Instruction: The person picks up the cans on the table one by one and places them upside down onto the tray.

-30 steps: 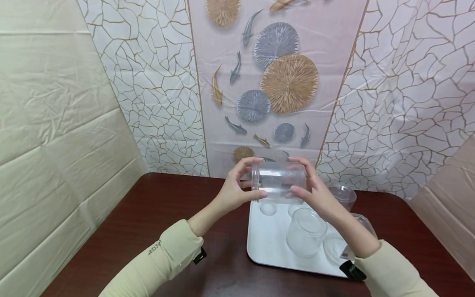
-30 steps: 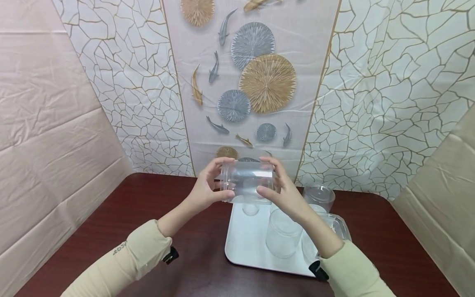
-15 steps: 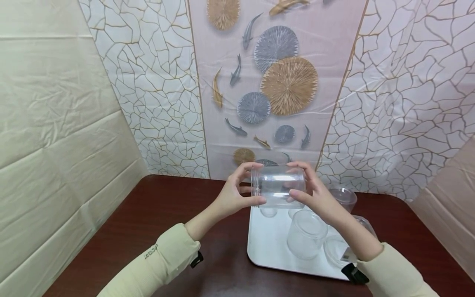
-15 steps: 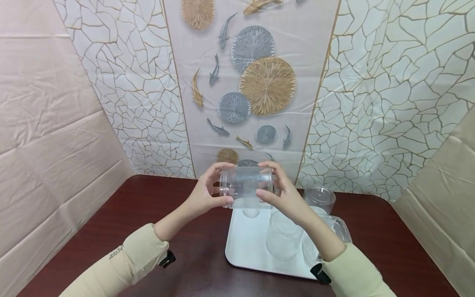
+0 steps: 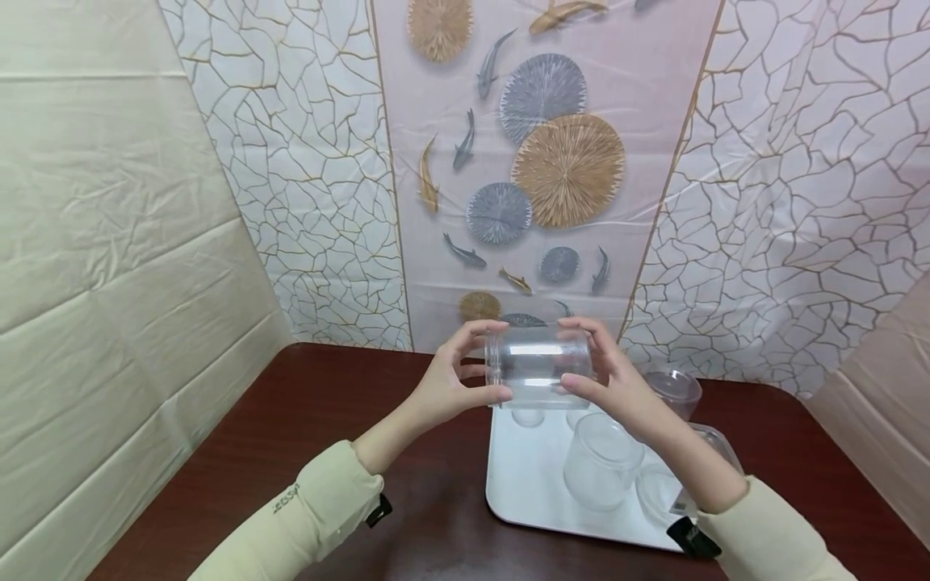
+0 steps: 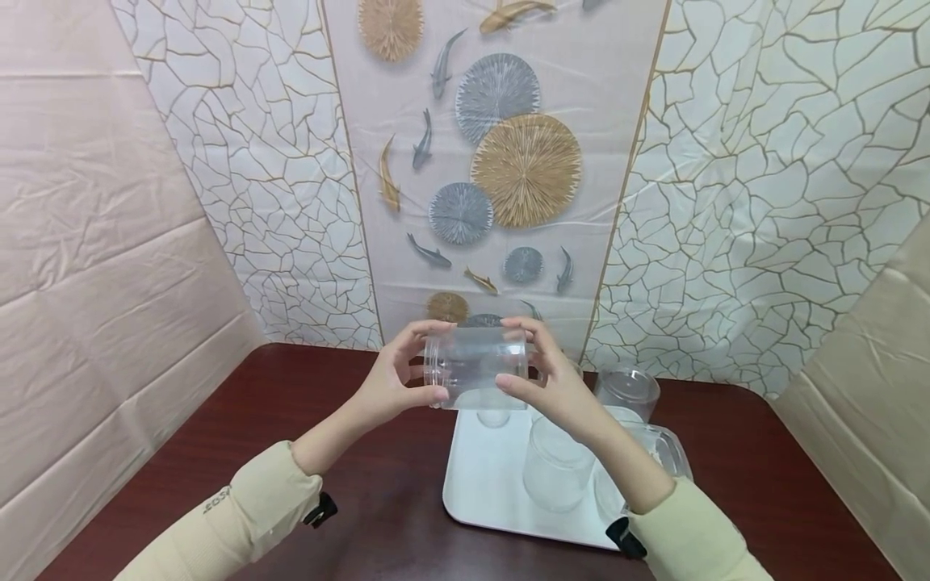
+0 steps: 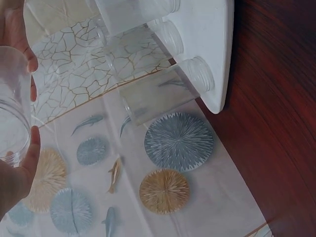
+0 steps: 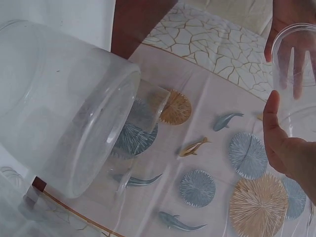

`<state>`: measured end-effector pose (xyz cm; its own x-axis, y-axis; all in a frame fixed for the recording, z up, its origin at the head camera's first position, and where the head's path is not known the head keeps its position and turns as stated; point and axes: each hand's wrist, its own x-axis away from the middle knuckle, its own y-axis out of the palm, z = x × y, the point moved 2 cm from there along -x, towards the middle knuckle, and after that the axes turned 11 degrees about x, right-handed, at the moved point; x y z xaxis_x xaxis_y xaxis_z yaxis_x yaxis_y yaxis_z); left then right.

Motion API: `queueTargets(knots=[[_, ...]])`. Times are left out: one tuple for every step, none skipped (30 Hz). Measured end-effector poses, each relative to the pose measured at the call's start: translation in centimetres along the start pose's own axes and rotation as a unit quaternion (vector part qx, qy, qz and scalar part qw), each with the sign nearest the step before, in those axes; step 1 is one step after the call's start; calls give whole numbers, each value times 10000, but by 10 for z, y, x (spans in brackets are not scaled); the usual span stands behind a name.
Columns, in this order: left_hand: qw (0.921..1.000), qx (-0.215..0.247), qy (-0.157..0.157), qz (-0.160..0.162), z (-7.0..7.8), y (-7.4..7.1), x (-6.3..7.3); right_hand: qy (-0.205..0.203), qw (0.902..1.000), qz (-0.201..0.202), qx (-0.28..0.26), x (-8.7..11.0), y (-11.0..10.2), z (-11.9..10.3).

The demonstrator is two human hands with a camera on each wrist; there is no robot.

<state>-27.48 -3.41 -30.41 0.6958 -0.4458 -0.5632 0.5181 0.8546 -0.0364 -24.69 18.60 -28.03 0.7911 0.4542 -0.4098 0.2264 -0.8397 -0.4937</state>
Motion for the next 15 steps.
queueTargets(knots=[[10000,9,23,15,0,0,0,19,10000,-1,12,0,0,-1],[10000,4,45,37,1,-1,1,39,10000,0,24,0,0,-2],[10000,5,55,53,1,-1,1,46,10000,-5,43,0,1,-2],[10000,-2,62,64,2,-2,1,68,10000,-18,43,-1,1,-2],[10000,-3,64,68,2,-2,2,75,10000,-30,52,-1,1,-2],[10000,-4,62,66,2,-3,2,78,9999,-40,59,-1,1,-2],[10000,-11,56,64,2,-3,2,78,9999,-46,63,-2,0,-2],[10000,-11,58,58,2,-3,2,85,9999,-52,69,-2,0,-1],[10000,-13,66,48,2,-3,2,89,9999,-55,76,-2,0,0],[10000,-22,81,40,1,-3,3,104,9999,-53,86,-3,0,0],[9999,-28,92,31,1,-3,3,109,9999,-51,96,-3,-1,1],[9999,-36,105,23,1,-3,3,112,9999,-49,111,-2,-1,2],[9999,-42,120,11,1,-3,3,118,9998,-49,121,-2,-2,3],[9999,-48,127,2,1,-3,3,120,9998,-47,121,-2,-2,3],[9999,-56,133,-1,1,-4,4,104,9999,-43,120,-2,-2,4]])
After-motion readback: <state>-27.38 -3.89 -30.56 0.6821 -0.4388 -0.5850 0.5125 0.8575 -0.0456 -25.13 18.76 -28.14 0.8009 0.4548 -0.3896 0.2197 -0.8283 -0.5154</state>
